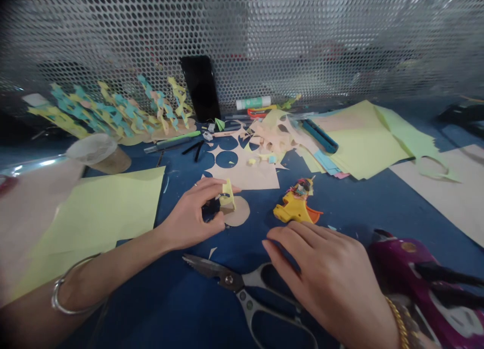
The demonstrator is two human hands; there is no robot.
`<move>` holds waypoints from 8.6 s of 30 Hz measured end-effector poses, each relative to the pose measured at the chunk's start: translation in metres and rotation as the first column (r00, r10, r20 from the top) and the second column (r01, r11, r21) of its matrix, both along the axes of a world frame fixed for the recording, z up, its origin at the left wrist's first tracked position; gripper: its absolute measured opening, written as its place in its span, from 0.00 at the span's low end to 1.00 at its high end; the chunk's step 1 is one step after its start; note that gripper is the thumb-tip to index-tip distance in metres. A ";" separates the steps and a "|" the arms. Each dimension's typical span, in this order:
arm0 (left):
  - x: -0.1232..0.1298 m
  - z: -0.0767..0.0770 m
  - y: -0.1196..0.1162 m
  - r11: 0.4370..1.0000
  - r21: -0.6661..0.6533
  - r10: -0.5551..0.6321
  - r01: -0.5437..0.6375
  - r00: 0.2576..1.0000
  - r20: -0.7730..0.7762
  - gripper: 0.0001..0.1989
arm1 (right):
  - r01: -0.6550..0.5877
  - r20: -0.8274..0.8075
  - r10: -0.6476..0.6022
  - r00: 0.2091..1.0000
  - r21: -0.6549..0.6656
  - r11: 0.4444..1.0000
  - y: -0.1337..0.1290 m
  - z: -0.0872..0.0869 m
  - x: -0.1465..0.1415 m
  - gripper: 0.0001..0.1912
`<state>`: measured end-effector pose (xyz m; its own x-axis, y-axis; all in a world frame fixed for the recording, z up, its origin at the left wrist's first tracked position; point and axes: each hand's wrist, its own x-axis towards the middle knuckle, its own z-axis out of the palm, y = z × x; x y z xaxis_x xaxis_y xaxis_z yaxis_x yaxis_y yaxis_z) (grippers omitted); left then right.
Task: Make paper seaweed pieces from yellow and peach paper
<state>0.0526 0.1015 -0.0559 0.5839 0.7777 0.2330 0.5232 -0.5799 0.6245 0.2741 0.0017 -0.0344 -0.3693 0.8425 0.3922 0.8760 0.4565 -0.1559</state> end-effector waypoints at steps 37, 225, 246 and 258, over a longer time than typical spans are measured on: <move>0.002 0.023 0.003 0.986 -0.028 0.166 -0.166 0.933 0.320 0.11 | 0.043 -0.080 -0.045 0.996 -0.023 0.999 0.001 -0.007 -0.003 0.06; 0.003 0.054 -0.018 0.354 -0.861 0.644 0.365 0.572 0.508 0.07 | -0.126 -0.627 -0.446 0.639 -0.657 0.744 0.002 0.026 -0.008 0.27; 0.004 0.054 -0.020 0.366 -0.860 0.640 0.355 0.575 0.510 0.06 | -0.070 -0.557 -0.497 0.666 -0.710 0.701 0.003 0.030 -0.009 0.31; 0.005 0.056 -0.022 0.414 -0.859 0.644 0.301 0.570 0.510 0.05 | -0.128 -0.600 -0.422 0.680 -0.664 0.737 -0.003 0.023 -0.002 0.25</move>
